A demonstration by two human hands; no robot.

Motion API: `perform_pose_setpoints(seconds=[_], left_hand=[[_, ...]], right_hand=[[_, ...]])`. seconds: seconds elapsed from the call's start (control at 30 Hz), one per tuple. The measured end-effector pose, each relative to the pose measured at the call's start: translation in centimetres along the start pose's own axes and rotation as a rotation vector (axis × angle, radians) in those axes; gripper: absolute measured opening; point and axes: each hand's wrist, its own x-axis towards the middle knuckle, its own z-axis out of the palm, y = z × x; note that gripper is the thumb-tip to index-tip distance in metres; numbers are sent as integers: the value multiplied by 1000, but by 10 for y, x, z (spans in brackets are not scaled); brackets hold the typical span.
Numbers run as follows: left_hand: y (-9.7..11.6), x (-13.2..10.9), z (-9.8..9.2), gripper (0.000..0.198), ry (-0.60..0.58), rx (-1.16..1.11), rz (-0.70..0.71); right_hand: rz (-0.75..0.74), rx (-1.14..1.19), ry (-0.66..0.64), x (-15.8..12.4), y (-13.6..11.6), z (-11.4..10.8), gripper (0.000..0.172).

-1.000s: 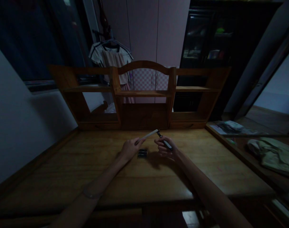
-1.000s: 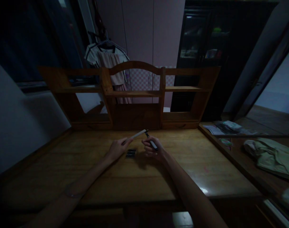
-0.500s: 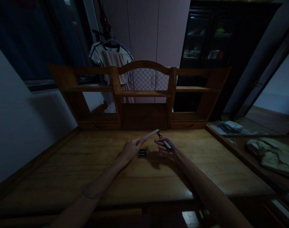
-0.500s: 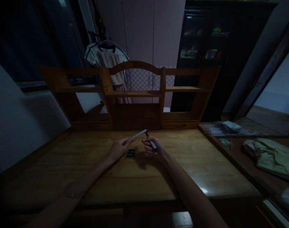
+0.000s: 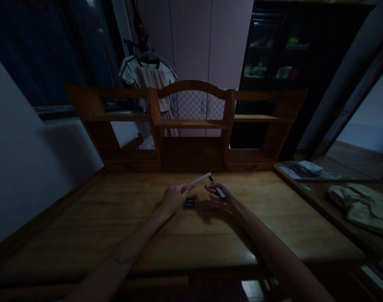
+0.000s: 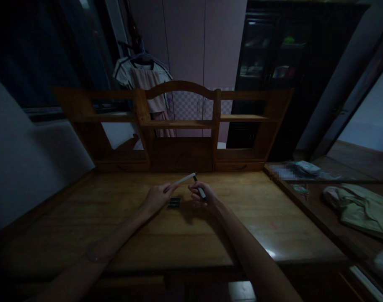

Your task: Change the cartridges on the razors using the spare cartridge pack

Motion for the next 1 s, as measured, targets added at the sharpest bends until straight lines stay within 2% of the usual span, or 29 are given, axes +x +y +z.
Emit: perform_pose_setpoints(seconds=[0.17, 0.37, 0.5, 0.6, 0.7, 0.83, 1.0], left_hand=[[-9, 4, -4, 49, 74, 20, -31], [-5, 1, 0, 48, 4, 3, 98], [-9, 4, 4, 48, 11, 21, 25], [-15, 6, -1, 49, 57, 29, -35], [-12, 5, -5, 51, 56, -4, -10], [-3, 1, -3, 51, -14, -73, 79], [-7, 5, -4, 50, 10, -70, -34]], right_hand=[[-12, -15, 25, -2, -1, 1, 22], [-8, -16, 21, -2, -1, 3, 21], [3, -21, 23, -1, 0, 1, 20], [11, -22, 33, -2, 0, 3, 20], [-6, -27, 82, -3, 0, 7, 20], [38, -70, 99, -1, 1, 8, 22], [51, -77, 91, 2, 5, 3, 24]])
